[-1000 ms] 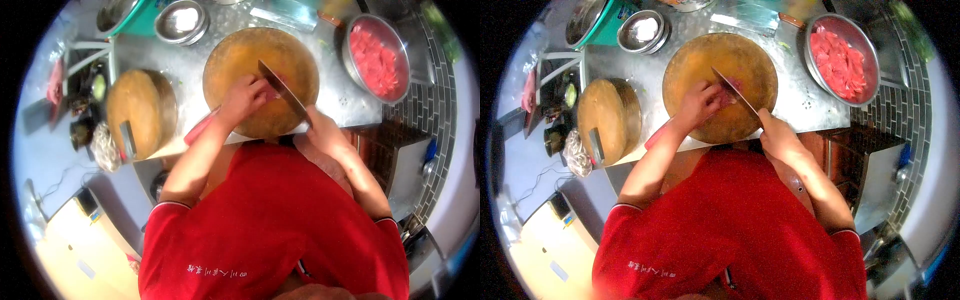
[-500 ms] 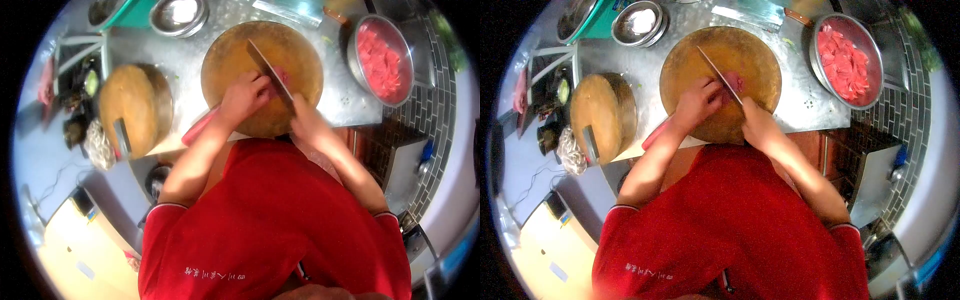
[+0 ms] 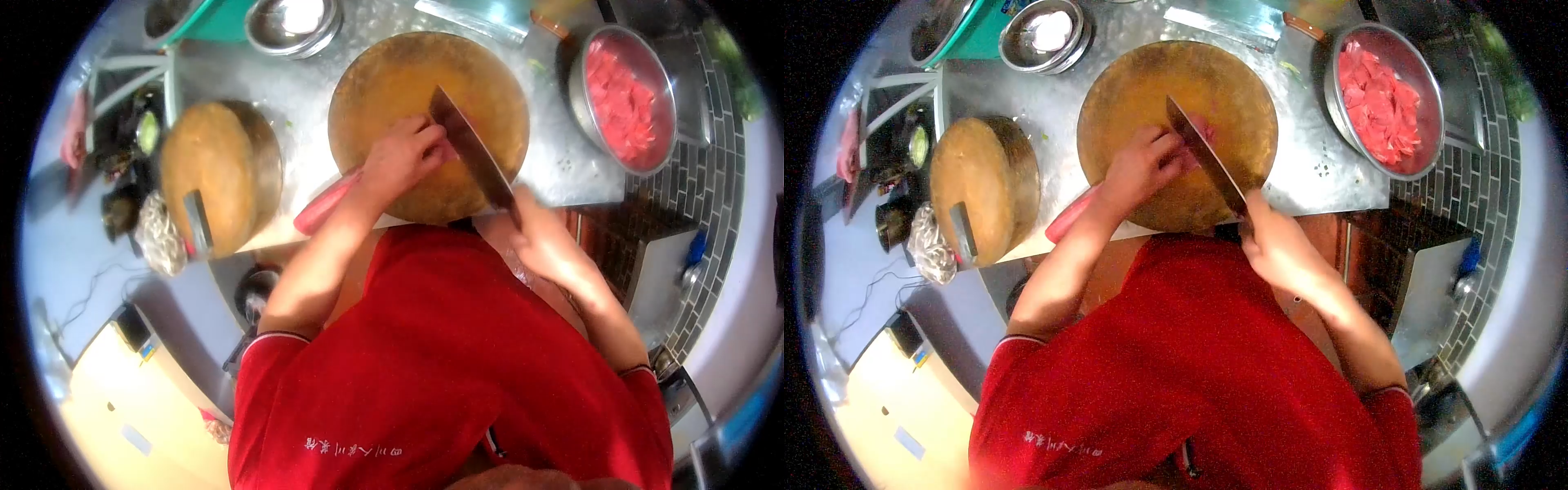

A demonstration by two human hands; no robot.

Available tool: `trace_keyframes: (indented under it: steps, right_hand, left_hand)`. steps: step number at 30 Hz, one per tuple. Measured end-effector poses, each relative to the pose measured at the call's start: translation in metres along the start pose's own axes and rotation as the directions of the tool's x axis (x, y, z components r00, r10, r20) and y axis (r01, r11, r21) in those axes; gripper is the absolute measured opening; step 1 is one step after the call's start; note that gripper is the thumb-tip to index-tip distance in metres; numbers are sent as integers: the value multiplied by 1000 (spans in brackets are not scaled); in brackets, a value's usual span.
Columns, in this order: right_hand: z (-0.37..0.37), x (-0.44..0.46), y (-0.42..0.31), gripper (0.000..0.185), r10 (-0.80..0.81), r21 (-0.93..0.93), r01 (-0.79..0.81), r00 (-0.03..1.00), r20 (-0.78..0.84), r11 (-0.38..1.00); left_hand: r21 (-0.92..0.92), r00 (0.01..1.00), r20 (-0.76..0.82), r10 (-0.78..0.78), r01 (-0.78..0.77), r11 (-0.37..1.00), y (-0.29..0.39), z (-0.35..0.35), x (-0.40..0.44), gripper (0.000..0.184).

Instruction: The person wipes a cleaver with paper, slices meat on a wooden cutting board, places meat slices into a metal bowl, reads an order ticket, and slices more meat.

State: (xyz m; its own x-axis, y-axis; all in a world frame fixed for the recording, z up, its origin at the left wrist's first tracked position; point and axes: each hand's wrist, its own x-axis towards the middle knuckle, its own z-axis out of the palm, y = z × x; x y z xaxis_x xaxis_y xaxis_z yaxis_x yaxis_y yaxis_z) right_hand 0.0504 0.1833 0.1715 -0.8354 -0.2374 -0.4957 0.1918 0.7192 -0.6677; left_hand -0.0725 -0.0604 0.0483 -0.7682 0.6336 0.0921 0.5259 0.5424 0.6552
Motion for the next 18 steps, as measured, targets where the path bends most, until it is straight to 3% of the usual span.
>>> trace_keyframes:
  steps: [2, 3, 4, 6, 9, 10, 13, 18]
  right_hand:
    - [24, 45, 13, 31, 40, 29, -39, 999, -30, 999]
    - [40, 72, 22, 31, -51, 23, 54, 995, -91, 998]
    - [52, 90, 28, 31, -140, 13, 143, 978, -154, 990]
    - [50, 96, 27, 31, -105, 12, 108, 984, -145, 994]
    - [48, 83, 31, 32, -104, 30, 110, 983, -152, 993]
    - [46, 80, 32, 33, -122, 42, 130, 980, -160, 991]
    - [45, 42, 35, 34, 38, 23, -38, 999, -9, 999]
    - [26, 7, 54, 34, 20, -42, -24, 994, -105, 999]
  left_hand:
    - [-11, 998, 8, -57, 57, 998, -3, 4, -2, 29]
    - [-10, 997, 1, -83, 83, 996, -3, 4, 0, 28]
    - [15, 999, -5, -52, 52, 999, -3, 3, 0, 27]
    - [81, 1000, -22, 19, -17, 997, -5, 1, 1, 26]
    - [-79, 999, -38, 9, -12, 997, -3, -2, -2, 24]
    - [-62, 999, -29, 14, -15, 998, -1, -7, -3, 25]
    - [-13, 1000, -4, 12, -12, 1000, 2, -11, -8, 25]
    - [1, 999, -15, 35, -35, 999, 0, -6, -6, 26]
